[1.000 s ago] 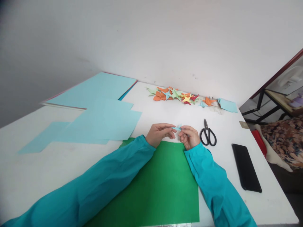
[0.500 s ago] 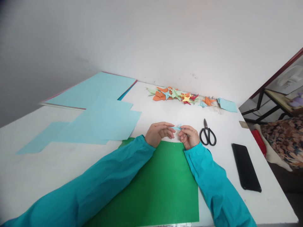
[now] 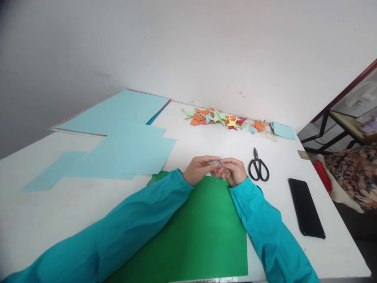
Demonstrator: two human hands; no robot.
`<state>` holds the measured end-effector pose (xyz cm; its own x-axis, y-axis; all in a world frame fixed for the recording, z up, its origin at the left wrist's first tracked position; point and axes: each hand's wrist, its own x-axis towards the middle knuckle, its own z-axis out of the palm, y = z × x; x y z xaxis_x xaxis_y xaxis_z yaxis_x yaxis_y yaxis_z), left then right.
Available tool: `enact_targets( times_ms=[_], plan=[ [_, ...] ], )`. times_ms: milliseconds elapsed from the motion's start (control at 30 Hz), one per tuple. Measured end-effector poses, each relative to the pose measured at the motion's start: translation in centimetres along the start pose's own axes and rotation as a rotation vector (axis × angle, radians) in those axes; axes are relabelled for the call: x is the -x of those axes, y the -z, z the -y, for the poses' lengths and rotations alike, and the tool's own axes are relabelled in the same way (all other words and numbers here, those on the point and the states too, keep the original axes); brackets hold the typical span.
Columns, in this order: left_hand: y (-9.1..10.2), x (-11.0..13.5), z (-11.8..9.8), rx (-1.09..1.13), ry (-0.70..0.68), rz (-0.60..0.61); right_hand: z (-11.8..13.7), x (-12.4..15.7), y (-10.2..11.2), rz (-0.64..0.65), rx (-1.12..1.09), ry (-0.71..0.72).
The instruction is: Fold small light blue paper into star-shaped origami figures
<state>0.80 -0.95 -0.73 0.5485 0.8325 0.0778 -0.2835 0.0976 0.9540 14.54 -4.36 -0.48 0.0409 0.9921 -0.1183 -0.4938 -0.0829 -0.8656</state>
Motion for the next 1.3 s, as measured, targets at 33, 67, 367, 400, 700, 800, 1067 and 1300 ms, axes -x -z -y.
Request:
enact_targets(
  times_ms=[33, 67, 367, 400, 700, 800, 1067, 1300],
  plan=[
    [0.05, -0.04, 0.05, -0.008, -0.001, 0.002, -0.03, 0.01, -0.01, 0.010, 0.007, 0.002],
    [0.08, -0.07, 0.07, -0.013, 0.001, 0.009, -0.06, 0.01, 0.00, 0.016, 0.013, 0.002],
    [0.16, -0.15, -0.37, -0.031, 0.037, -0.044, -0.20, 0.11, 0.22, 0.052, -0.007, -0.005],
    [0.14, -0.14, -0.43, -0.038, 0.040, -0.045, -0.22, 0.12, 0.19, 0.047, -0.002, -0.007],
    [0.07, 0.06, -0.66, -0.054, 0.027, -0.047, -0.26, -0.01, 0.01, 0.006, 0.022, -0.028],
    [0.09, 0.01, -0.41, -0.047, 0.016, -0.044, -0.23, -0.01, 0.10, -0.005, 0.020, -0.027],
    [0.32, -0.22, -0.17, 0.069, 0.087, -0.073, -0.19, 0.08, 0.12, 0.002, 0.007, -0.022],
    [0.39, -0.28, -0.34, 0.078, 0.074, -0.047, -0.21, 0.25, -0.16, 0.009, 0.044, 0.012]
  ],
)
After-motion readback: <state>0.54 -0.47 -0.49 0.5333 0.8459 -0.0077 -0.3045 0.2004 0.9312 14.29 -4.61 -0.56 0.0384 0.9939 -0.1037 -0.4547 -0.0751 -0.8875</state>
